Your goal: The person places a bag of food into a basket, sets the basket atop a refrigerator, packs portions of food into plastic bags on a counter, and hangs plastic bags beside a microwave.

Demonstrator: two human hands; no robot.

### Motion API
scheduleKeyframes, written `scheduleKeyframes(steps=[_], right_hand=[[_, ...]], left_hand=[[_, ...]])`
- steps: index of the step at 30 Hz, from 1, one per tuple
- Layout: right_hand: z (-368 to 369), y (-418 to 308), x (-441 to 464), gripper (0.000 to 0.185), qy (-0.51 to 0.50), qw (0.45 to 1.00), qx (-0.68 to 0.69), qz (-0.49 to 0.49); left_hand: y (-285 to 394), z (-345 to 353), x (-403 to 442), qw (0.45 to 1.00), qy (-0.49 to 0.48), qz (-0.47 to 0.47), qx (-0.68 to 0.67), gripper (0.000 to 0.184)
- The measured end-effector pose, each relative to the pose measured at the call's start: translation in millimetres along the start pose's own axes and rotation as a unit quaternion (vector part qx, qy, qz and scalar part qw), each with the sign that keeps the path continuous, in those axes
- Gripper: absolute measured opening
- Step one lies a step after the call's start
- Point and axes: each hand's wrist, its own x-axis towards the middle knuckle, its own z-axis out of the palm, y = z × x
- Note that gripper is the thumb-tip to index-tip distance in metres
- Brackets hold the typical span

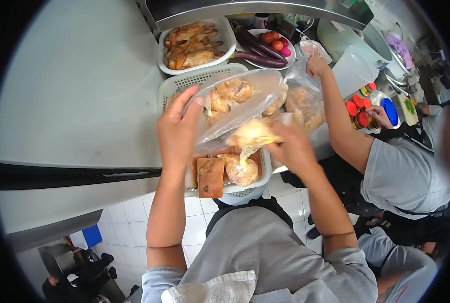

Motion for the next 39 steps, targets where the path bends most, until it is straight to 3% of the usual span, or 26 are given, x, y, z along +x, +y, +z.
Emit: scheduleKeyframes(steps=[1, 3, 5, 9, 11, 14, 16, 17, 19, 23, 26, 28, 35, 37, 39], right_hand=[[-13.4, 7.2, -5.8, 0.038, 0.053, 0.998, 0.001, -0.042], [-48.2, 8.1, -11.2, 0.03, 0.074, 0.988, 0.094, -0.097], [-68.2, 4.8, -22.5, 0.019, 0.074, 0.929, 0.352, 0.083], [-86.6, -13.3, -4.6, 0.014, 0.146, 0.881, 0.45, 0.012], [-83.5, -35.6, 14.8, 0.024, 0.176, 0.85, 0.496, -0.011], [-62.9, -47.7, 46.0, 0.017, 0.15, 0.872, 0.462, -0.052], [-48.3, -47.8, 61.3, 0.02, 0.081, 0.932, 0.351, -0.039], [-35.3, -46.0, 71.4, 0.02, 0.081, 0.932, 0.351, -0.042], [-9.4, -41.4, 81.3, 0.022, 0.053, 0.997, 0.029, -0.039], [-11.8, -46.6, 54.1, 0.023, 0.058, 0.981, 0.168, -0.078], [-43.3, -32.6, 16.7, 0.023, -0.022, 0.974, 0.224, -0.021], [-44.7, -14.7, -11.0, 0.02, -0.021, 0.926, 0.371, 0.06], [-15.1, 22.3, -86.0, 0.015, -0.099, 0.921, 0.308, 0.217], [-10.9, 19.7, -89.7, 0.016, -0.118, 0.952, 0.217, 0.179], [-5.8, 15.6, -90.1, 0.016, -0.112, 0.955, 0.22, 0.166]], left_hand=[[0.5, 0.5, -1.6, 1.0, 0.0, -0.001, 0.002, 0.026], [3.1, 1.7, -1.8, 0.999, -0.023, -0.028, 0.026, 0.026], [-1.4, 0.8, 0.5, 0.999, -0.038, -0.015, 0.016, 0.027], [4.1, 0.0, 3.4, 0.998, -0.055, 0.001, 0.017, 0.031], [0.9, 1.0, 6.3, 0.999, -0.05, 0.0, 0.006, 0.031], [-6.3, 4.8, 10.6, 0.999, -0.035, 0.008, -0.022, 0.03], [-4.5, 6.9, 14.6, 0.999, -0.023, 0.022, -0.038, 0.03], [-2.9, 9.3, 16.2, 0.996, -0.006, -0.001, -0.094, 0.029], [-3.2, 8.4, 14.2, 0.988, 0.01, -0.03, -0.149, 0.029], [-4.9, 1.9, 19.6, 0.988, 0.01, -0.035, -0.153, 0.027], [-8.1, -3.5, 17.9, 0.99, 0.017, -0.023, -0.135, 0.027], [-9.8, -5.8, 18.2, 0.99, 0.012, -0.022, -0.137, 0.027], [-9.3, -12.1, 13.2, 0.994, -0.005, -0.034, -0.102, 0.031], [-7.8, -13.9, 4.4, 0.994, -0.021, -0.036, -0.106, 0.034], [-1.9, -15.6, -2.2, 0.995, 0.04, -0.044, -0.08, 0.041]])
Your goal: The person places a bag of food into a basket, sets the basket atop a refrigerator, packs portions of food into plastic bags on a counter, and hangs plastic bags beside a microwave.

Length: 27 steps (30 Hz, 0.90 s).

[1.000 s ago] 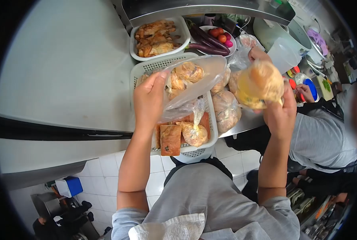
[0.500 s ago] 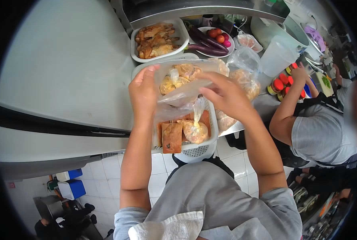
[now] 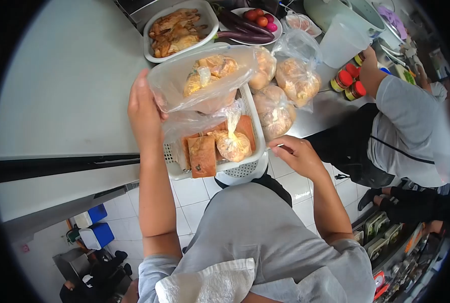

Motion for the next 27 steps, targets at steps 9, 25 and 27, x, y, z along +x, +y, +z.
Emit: scheduleKeyframes(steps=[9, 25, 27], right_hand=[[25.7, -12.2, 9.6, 0.013, -0.045, 0.984, -0.017, -0.17], [41.6, -8.2, 0.2, 0.015, -0.149, 0.968, 0.001, -0.202], [40.8, -4.7, -4.6, 0.015, -0.151, 0.969, 0.002, -0.194]], left_hand=[[-9.7, -25.0, -14.6, 0.988, 0.063, 0.077, 0.118, 0.046], [7.4, 58.1, -49.8, 0.737, -0.14, 0.426, 0.505, 0.039], [-5.5, 52.4, -42.8, 0.747, -0.199, 0.337, 0.537, 0.038]])
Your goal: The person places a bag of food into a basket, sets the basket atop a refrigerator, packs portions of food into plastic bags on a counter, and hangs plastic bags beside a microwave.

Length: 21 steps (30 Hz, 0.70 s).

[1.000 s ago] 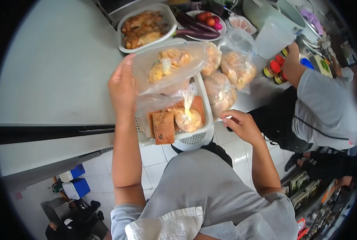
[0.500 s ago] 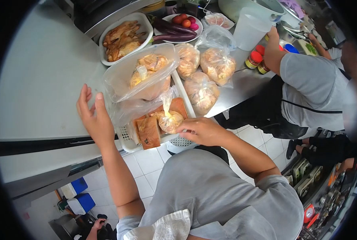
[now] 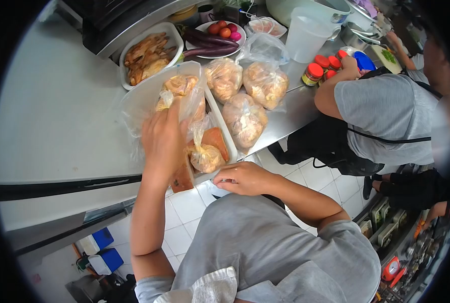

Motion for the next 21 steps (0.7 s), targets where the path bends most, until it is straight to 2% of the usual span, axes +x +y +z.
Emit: scheduleKeyframes(steps=[1, 3, 4, 6, 7, 9, 13, 15, 16, 18, 21], right_hand=[[0.2, 1.2, -2.8, 0.015, 0.0, 1.0, 0.0, 0.01], [-0.2, 3.8, -8.5, 0.015, 0.005, 1.0, 0.006, 0.016], [0.7, 4.8, -11.6, 0.015, 0.009, 1.0, 0.01, 0.025], [2.0, 6.4, -16.0, 0.015, 0.01, 0.999, 0.018, 0.031], [2.1, 6.8, -17.1, 0.014, 0.012, 0.999, 0.019, 0.038], [0.5, 4.8, -18.0, 0.014, 0.009, 0.999, 0.009, 0.032], [-2.2, -0.2, -17.6, 0.015, 0.011, 0.999, 0.015, 0.037], [-2.6, -1.2, -17.3, 0.015, 0.015, 0.999, 0.012, 0.036], [-2.0, -0.7, -17.5, 0.015, 0.016, 0.999, 0.014, 0.036], [-0.9, 0.5, -17.9, 0.016, 0.017, 0.999, 0.015, 0.034], [0.7, 1.3, -17.7, 0.016, 0.01, 0.999, 0.006, 0.031]], left_hand=[[-5.2, 2.4, -0.8, 1.0, -0.001, -0.002, 0.002, 0.038], [-10.8, 2.3, 0.5, 0.992, -0.081, -0.063, -0.068, 0.039], [-8.0, 0.4, 1.6, 0.992, -0.084, -0.064, -0.066, 0.039], [1.2, -5.9, 2.5, 0.995, 0.078, -0.002, -0.065, 0.036], [0.1, -4.9, 3.2, 0.995, 0.077, -0.006, -0.062, 0.036], [-3.9, -0.4, 8.4, 0.994, 0.083, 0.067, 0.033, 0.034], [-24.0, 17.9, 5.8, 0.995, 0.021, 0.052, 0.081, 0.027], [-26.1, 17.7, 5.3, 1.0, 0.008, -0.004, -0.004, 0.017], [-24.7, 15.9, 5.5, 1.0, 0.008, -0.003, -0.004, 0.017], [-20.9, 7.4, 7.4, 0.991, 0.042, -0.049, -0.117, 0.014], [-20.8, -7.2, 9.9, 0.986, 0.009, -0.08, -0.147, 0.013]])
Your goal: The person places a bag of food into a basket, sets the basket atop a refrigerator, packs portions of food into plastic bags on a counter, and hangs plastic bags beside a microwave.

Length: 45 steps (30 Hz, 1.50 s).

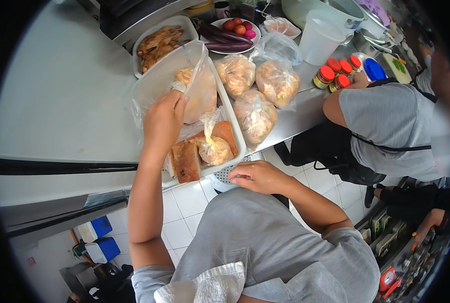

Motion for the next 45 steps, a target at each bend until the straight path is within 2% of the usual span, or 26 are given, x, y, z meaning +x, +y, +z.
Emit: scheduleKeyframes(steps=[3, 7, 10, 15, 21, 24, 30, 33, 35, 37, 39, 41, 45], right_hand=[[0.6, -1.0, 1.1, 0.017, -0.008, 1.0, 0.001, 0.008], [-0.2, -2.3, 1.7, 0.017, -0.006, 1.0, 0.005, 0.008], [-0.6, -0.9, 2.1, 0.016, -0.004, 1.0, 0.006, 0.008], [-1.7, 4.6, 5.6, 0.016, -0.001, 1.0, 0.002, 0.004], [-7.0, 0.8, 15.8, 0.015, -0.008, 1.0, 0.014, 0.0], [-18.6, -13.6, 22.9, 0.015, -0.006, 1.0, -0.007, -0.017], [-74.1, -57.3, 49.8, 0.01, 0.105, 0.989, -0.025, -0.102], [-90.8, -72.1, 85.6, 0.011, 0.108, 0.985, -0.061, -0.119], [-85.8, -73.9, 123.0, 0.012, 0.111, 0.962, -0.16, -0.191], [-72.1, -65.4, 166.9, 0.014, 0.041, 0.943, -0.285, -0.166], [-53.4, -46.0, 209.2, 0.016, -0.042, 0.914, -0.4, -0.048], [-41.8, -26.7, 230.1, 0.019, -0.13, 0.884, -0.447, 0.048], [-39.6, -23.0, 221.6, 0.02, -0.169, 0.881, -0.441, 0.027]], left_hand=[[9.3, -3.4, -4.2, 0.999, 0.027, 0.029, -0.018, 0.013], [22.4, -8.5, -13.6, 0.999, 0.017, 0.029, -0.006, 0.013], [25.9, -7.9, -22.8, 0.997, 0.023, 0.055, -0.049, 0.011], [26.3, 4.3, -40.6, 0.986, 0.034, 0.159, -0.029, 0.007], [31.1, 5.0, -54.4, 0.989, 0.036, 0.145, -0.009, 0.011], [25.9, 7.4, -56.7, 0.989, 0.034, 0.146, -0.022, 0.011], [21.3, 17.2, -60.4, 0.982, 0.073, 0.173, 0.004, 0.014], [20.4, 27.3, -63.9, 0.984, 0.065, 0.168, 0.0, 0.015], [25.7, 29.8, -64.3, 0.983, 0.068, 0.169, -0.015, 0.015], [28.0, 33.1, -65.2, 0.984, 0.06, 0.167, -0.015, 0.014], [30.7, 31.3, -65.4, 0.984, 0.053, 0.167, -0.015, 0.009], [29.7, 30.4, -66.5, 0.984, 0.06, 0.168, -0.011, 0.01], [27.3, 23.4, -70.9, 0.986, 0.082, 0.145, -0.022, 0.017]])
